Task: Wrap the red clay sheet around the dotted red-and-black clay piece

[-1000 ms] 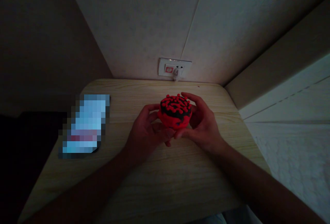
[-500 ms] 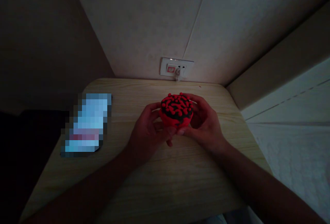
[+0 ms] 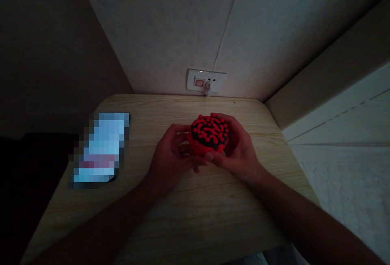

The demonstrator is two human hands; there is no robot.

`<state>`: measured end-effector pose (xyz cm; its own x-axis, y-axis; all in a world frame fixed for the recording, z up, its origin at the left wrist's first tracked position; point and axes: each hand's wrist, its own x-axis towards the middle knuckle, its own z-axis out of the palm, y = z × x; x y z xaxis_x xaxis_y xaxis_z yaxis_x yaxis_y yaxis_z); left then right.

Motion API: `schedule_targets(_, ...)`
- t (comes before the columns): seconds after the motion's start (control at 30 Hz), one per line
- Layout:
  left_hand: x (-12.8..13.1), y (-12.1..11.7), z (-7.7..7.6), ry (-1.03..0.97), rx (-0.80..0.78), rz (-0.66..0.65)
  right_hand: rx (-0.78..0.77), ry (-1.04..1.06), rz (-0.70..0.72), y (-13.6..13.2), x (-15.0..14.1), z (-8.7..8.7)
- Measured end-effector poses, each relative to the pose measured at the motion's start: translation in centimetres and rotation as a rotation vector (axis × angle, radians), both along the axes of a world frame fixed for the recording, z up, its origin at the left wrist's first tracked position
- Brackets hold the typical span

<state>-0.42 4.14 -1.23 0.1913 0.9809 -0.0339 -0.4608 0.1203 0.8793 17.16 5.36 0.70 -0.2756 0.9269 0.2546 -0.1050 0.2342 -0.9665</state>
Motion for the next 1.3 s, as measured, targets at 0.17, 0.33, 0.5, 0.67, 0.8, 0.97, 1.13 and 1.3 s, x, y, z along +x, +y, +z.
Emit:
schedule_targets(0.17,-0.06,0.04,0.03,0.0,0.002,-0.006,-0.029,-0.005,0.051,-0.1,0.1,0.07)
schedule_targets(0.33,-0.13,-0.01,-0.13,-0.005,0.045,-0.022,-0.04,0.03,0.042,0.21,0.11,0.11)
schedule_targets(0.5,-0.12,-0.07,-0.15,-0.015,0.042,-0.02,-0.08,0.034,0.054,0.38,0.18,0.06)
schedule_targets(0.67,-0.21,-0.11,-0.09,0.005,0.071,-0.072,-0.107,0.038,0.029,0.6,0.32,-0.19)
schedule_targets(0.8,-0.3,0.09,-0.47,0.0,0.063,-0.063,-0.118,0.055,0.027,0.67,0.28,-0.4)
schedule_targets(0.97,-0.32,0.23,-0.86,0.002,0.063,-0.06,-0.146,0.069,0.016,0.68,0.23,-0.45)
schedule_targets(1.13,-0.23,0.04,-0.65,0.025,0.07,-0.03,-0.135,0.078,0.028,0.74,0.21,-0.49)
schedule_targets(1.3,-0.3,0.12,-0.53,0.062,0.095,-0.029,-0.186,0.109,0.094,0.71,0.27,-0.48)
